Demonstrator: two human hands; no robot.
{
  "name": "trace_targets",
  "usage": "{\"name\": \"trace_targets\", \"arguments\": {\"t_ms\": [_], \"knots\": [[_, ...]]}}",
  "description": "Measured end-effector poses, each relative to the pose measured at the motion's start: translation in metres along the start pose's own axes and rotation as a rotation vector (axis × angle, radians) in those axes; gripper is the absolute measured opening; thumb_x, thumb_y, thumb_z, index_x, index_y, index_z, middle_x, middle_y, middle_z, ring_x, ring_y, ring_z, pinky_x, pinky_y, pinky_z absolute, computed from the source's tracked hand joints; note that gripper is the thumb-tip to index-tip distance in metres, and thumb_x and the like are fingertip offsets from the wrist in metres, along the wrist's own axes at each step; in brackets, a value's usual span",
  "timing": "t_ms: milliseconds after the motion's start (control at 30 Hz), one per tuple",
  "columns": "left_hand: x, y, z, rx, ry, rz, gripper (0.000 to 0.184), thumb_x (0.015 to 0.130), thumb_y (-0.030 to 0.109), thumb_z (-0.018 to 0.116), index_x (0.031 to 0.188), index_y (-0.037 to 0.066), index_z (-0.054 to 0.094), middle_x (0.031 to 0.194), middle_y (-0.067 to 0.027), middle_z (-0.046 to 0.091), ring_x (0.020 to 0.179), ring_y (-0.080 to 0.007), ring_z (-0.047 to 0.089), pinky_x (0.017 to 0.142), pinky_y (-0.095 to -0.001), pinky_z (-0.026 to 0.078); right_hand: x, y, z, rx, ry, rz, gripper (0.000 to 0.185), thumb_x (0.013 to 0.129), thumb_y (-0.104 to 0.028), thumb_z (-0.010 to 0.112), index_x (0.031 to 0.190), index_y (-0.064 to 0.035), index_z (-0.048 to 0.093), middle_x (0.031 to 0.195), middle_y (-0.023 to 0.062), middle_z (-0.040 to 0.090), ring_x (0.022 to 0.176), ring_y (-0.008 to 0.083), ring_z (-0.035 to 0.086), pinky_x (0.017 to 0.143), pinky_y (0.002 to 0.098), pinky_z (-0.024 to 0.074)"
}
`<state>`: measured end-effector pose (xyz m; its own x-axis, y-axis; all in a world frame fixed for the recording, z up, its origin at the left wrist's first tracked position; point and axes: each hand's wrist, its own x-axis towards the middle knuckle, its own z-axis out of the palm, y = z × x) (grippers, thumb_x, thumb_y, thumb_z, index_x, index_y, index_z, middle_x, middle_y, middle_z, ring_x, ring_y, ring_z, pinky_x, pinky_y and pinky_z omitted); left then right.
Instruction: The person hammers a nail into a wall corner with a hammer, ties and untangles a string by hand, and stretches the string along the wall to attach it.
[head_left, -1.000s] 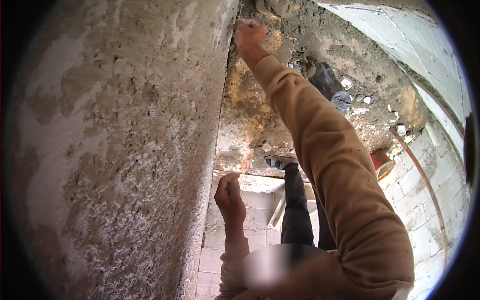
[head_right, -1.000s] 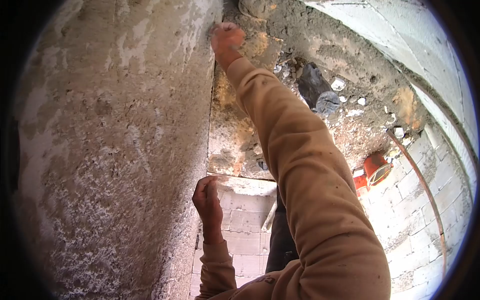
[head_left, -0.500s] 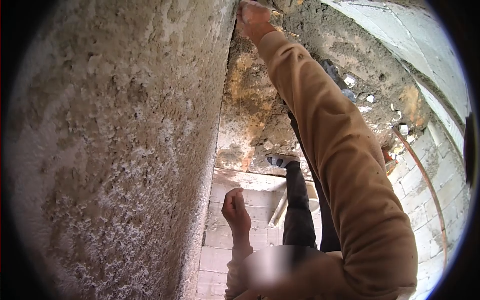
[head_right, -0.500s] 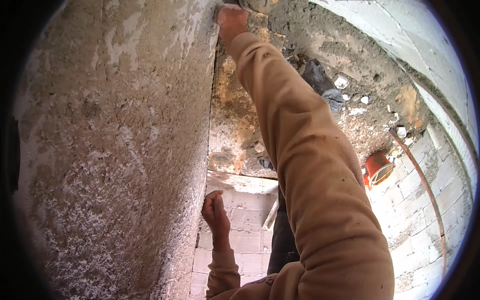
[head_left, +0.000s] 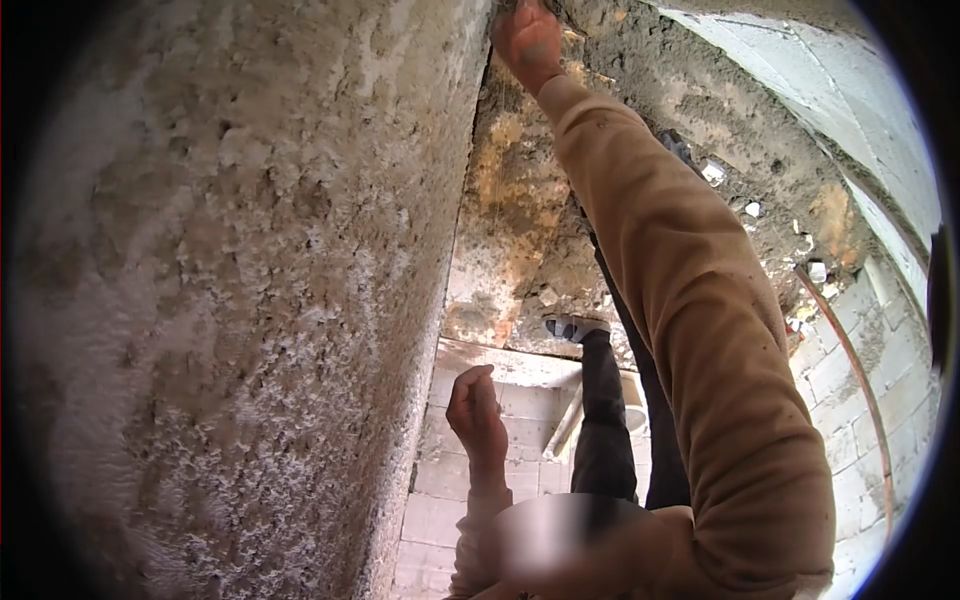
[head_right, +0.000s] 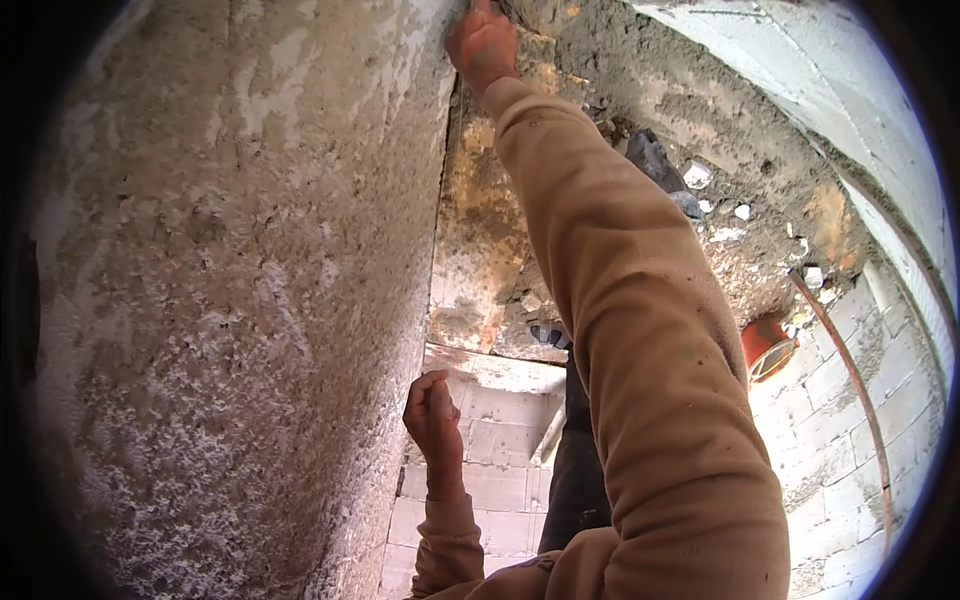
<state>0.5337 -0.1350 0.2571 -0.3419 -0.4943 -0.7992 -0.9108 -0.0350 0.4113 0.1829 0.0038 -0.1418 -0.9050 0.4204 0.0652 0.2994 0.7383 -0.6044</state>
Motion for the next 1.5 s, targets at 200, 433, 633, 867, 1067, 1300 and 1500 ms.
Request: {"name": "trace_targets", "arguments": {"t_ms": [200,433,633,867,1067,1300,1500], "knots": [[0.001,-0.002,0.004,0.004,-0.03,-0.002,0.016,0.101,0.012,0.057,0.107,0.002,0.068,0.065,0.0088,0.043,0.057,-0.0011,0.035,0.05,-0.0216,0.029,0.021,-0.002,-0.011,0.193,-0.009,-0.187,0.026,0.093,-0.016,0.054,0.117,-0.0065,0.062,0.092,0.0238,0.065,0.086,0.0446,0.064,0.075,0.0562,0.0504],[-0.002,-0.009,-0.002,0.024,-0.06,0.013,0.018,0.102,0.013,0.056,0.109,0.002,0.068,0.065,0.0082,0.043,0.057,-0.0014,0.035,0.051,-0.0214,0.028,0.01,0.007,0.008,0.125,-0.169,0.123,0.034,0.098,-0.034,0.052,0.119,-0.0091,0.063,0.108,0.023,0.066,0.096,0.0425,0.065,0.082,0.0521,0.0525],[-0.036,-0.031,-0.028,0.027,-0.09,-0.007,0.017,0.102,0.012,0.055,0.109,0.002,0.068,0.067,0.0085,0.043,0.058,-0.0011,0.034,0.051,-0.0213,0.027,-0.078,0.019,-0.106,0.133,0.033,-0.441,0.024,0.092,-0.005,0.065,0.112,0.0062,0.064,0.095,0.0186,0.069,0.082,0.034,0.067,0.072,0.0406,0.0569],[-0.067,-0.079,-0.068,0.316,-0.094,0.361,0.022,0.101,0.013,0.056,0.108,-0.003,0.069,0.08,-0.0021,0.065,0.069,-0.0091,0.055,0.066,-0.0263,0.047,-0.281,0.077,-0.282,-0.173,-0.3,-0.459,0.022,0.086,-0.003,0.057,0.107,0.0034,0.06,0.1,0.0188,0.062,0.088,0.0363,0.064,0.071,0.0452,0.0554],[-0.065,-0.082,-0.083,0.264,-0.128,0.388,0.025,0.099,0.015,0.057,0.108,-0.004,0.07,0.1,-0.011,0.073,0.094,-0.018,0.066,0.087,-0.0317,0.051,-0.342,0.041,-0.413,0.26,-0.626,0.216,0.013,0.093,-0.01,0.055,0.102,-0.0023,0.061,0.094,0.0155,0.063,0.082,0.0335,0.065,0.068,0.0436,0.0542],[-0.149,-0.22,-0.205,0.307,0.052,0.58,0.019,0.098,0.013,0.056,0.106,0.003,0.07,0.103,-0.0188,0.071,0.093,-0.0303,0.07,0.085,-0.04,0.054,-0.353,-0.019,-0.532,0.563,-0.771,0.433,0.023,0.1,-0.02,0.054,0.103,0.0004,0.064,0.084,0.0068,0.062,0.07,0.0132,0.061,0.064,0.0288,0.0547],[-0.241,-0.375,-0.342,0.577,0.548,0.676,0.026,0.097,0.027,0.061,0.103,0.004,0.068,0.078,-0.0246,0.066,0.073,-0.0474,0.062,0.066,-0.0554,0.051,-0.389,0.004,-0.559,0.47,-0.766,-0.342,0.018,0.099,-0.022,0.061,0.096,-0.004,0.065,0.081,0.0048,0.063,0.064,0.0128,0.062,0.056,0.0278,0.0516]]}}
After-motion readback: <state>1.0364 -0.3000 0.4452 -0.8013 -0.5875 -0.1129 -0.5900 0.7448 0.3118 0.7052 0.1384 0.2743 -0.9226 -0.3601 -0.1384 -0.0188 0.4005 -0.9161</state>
